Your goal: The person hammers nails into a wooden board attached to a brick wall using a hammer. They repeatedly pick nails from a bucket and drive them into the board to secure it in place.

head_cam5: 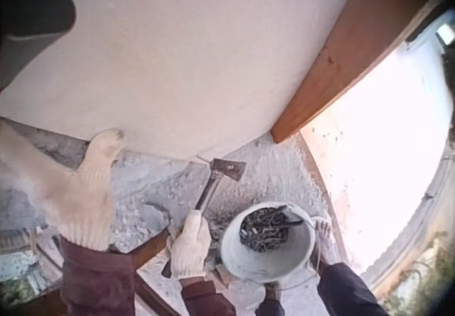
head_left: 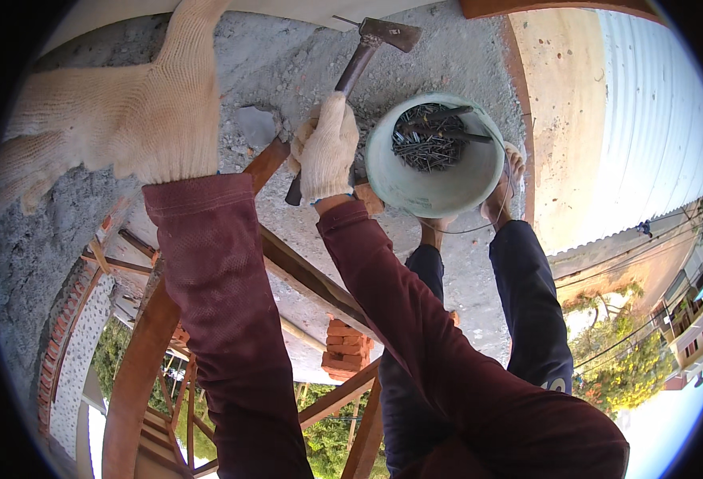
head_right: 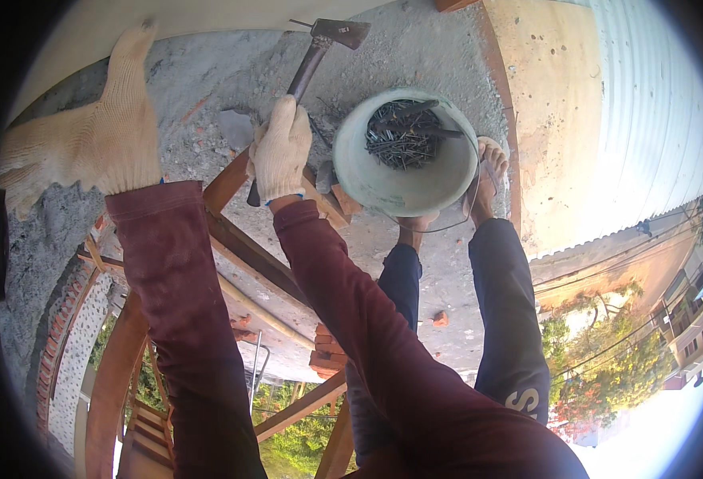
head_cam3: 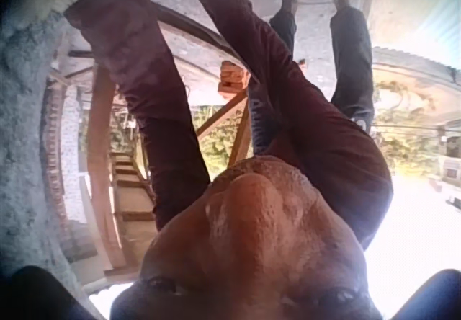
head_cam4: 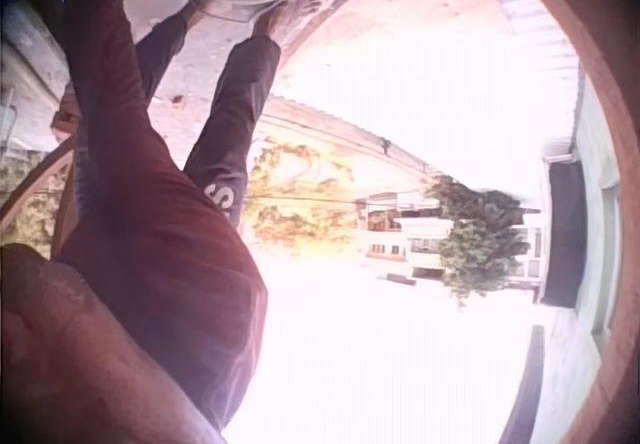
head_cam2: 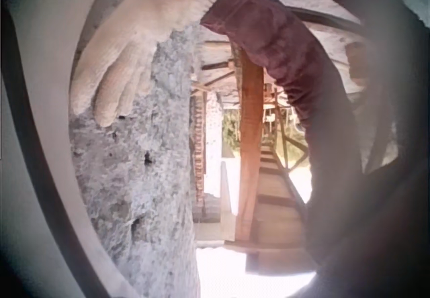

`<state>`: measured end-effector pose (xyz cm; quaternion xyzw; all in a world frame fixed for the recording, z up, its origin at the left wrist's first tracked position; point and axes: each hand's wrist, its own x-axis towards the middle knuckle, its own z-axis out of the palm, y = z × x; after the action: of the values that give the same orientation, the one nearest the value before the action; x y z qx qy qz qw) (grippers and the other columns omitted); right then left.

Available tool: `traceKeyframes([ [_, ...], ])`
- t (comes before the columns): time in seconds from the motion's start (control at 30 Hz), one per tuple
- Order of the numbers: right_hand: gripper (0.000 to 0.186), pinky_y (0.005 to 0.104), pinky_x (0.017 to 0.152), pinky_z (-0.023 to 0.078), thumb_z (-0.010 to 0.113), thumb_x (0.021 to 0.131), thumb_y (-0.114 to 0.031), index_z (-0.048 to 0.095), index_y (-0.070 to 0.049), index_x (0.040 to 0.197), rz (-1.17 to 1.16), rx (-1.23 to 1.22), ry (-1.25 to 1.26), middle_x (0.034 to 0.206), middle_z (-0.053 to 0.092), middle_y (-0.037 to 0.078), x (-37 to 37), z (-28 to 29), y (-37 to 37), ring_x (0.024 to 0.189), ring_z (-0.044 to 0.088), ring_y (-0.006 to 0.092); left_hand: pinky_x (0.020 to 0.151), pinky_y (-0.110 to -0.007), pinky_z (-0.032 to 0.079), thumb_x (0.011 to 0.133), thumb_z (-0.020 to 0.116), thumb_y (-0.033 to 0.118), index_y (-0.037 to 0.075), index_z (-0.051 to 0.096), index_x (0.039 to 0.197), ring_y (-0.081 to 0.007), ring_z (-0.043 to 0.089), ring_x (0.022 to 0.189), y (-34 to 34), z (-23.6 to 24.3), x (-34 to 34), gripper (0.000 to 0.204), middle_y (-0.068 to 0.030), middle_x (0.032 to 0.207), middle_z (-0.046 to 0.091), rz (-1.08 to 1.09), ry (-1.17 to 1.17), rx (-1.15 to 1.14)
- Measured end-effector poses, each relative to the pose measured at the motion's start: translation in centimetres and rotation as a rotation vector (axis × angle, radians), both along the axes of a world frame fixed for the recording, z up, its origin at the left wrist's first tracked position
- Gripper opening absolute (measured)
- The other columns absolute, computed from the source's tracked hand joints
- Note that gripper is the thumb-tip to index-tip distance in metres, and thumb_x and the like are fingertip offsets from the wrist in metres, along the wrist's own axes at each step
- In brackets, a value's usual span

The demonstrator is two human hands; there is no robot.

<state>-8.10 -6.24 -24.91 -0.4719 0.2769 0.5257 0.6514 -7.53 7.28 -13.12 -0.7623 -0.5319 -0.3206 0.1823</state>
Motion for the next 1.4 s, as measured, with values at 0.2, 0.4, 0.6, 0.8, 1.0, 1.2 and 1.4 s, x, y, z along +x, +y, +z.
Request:
traceKeyframes([
  [0.2, 0.049, 0.0329, 0.04, 0.036, 0.045, 0.104, -0.064, 0.048, -0.016, 0.098, -0.465, 0.26, -0.006, 0.062, 0.044, 0.001, 0.9, -1.3, -2.6, 0.046, 0.043, 0.0147, 0.093, -0.036, 0.053, 0.08, 0.083, 0.033, 0.003, 0.045, 0.144, -0.0269, 0.065, 0.109, 0.9, 0.6, -0.7, 0.081, -0.0209, 0.128, 0.063, -0.069, 0.105, -0.104],
  [0.4, 0.048, 0.0261, 0.042, 0.038, 0.045, 0.108, -0.053, 0.047, -0.007, 0.095, -0.06, -0.048, -0.002, 0.068, 0.049, 0.004, -1.9, -2.8, -0.7, 0.049, 0.047, 0.0098, 0.09, -0.033, 0.054, 0.086, 0.081, 0.038, 0.002, 0.06, 0.134, -0.0203, 0.069, 0.106, 3.5, 1.8, -2.5, 0.064, -0.016, 0.121, 0.07, -0.173, 0.264, -0.424],
  [0.6, 0.044, 0.0319, 0.038, 0.032, 0.045, 0.106, -0.059, 0.048, -0.016, 0.096, -0.474, 0.141, 0.08, 0.06, 0.039, 0.001, 0.8, -0.1, -2.3, 0.043, 0.037, 0.0137, 0.076, -0.023, 0.057, 0.095, 0.076, 0.028, 0.004, 0.078, 0.114, -0.0121, 0.075, 0.085, 2.9, 3.1, -2.9, 0.031, -0.0074, 0.101, 0.079, -0.197, 0.413, -0.406],
  [0.8, 0.046, 0.0319, 0.037, 0.03, 0.05, 0.104, -0.058, 0.048, -0.015, 0.09, -0.148, -0.01, 0.057, 0.058, 0.04, 0.0, -0.3, -2.0, 0.8, 0.041, 0.038, 0.0139, 0.061, -0.022, 0.055, 0.09, 0.082, 0.025, 0.007, 0.083, 0.094, -0.0131, 0.072, 0.064, 2.9, 2.2, -0.9, 0.019, -0.0035, 0.084, 0.079, 0.033, 0.192, -0.554],
  [1.0, 0.046, 0.0318, 0.038, 0.03, 0.045, 0.105, -0.063, 0.05, -0.018, 0.093, -0.609, 0.011, 0.037, 0.059, 0.038, -0.001, 1.5, -0.3, 0.1, 0.042, 0.037, 0.0146, 0.051, -0.024, 0.052, 0.075, 0.094, 0.031, 0.002, 0.078, 0.073, -0.0132, 0.065, 0.05, 2.0, 0.9, -1.2, 0.033, -0.0037, 0.067, 0.074, -0.13, 0.304, -0.059],
  [1.2, 0.04, 0.0334, 0.039, 0.037, 0.057, 0.103, -0.056, 0.052, -0.016, 0.098, -0.276, 0.152, -0.046, 0.062, 0.043, 0.0, 0.2, -2.1, -1.9, 0.047, 0.044, 0.0148, 0.048, -0.027, 0.05, 0.067, 0.098, 0.034, 0.003, 0.077, 0.068, -0.0143, 0.062, 0.046, 0.7, 0.7, 0.4, 0.038, -0.0065, 0.064, 0.072, 0.023, 0.134, -0.123],
  [1.4, 0.039, 0.0317, 0.04, 0.037, 0.057, 0.103, -0.056, 0.052, -0.017, 0.102, -0.321, 0.068, -0.08, 0.062, 0.042, -0.001, -0.9, -4.0, 0.2, 0.046, 0.044, 0.0135, 0.046, -0.027, 0.049, 0.063, 0.099, 0.038, 0.003, 0.076, 0.065, -0.0144, 0.06, 0.045, 1.2, 0.6, 0.8, 0.042, -0.0067, 0.06, 0.07, 0.094, 0.092, -0.124],
])
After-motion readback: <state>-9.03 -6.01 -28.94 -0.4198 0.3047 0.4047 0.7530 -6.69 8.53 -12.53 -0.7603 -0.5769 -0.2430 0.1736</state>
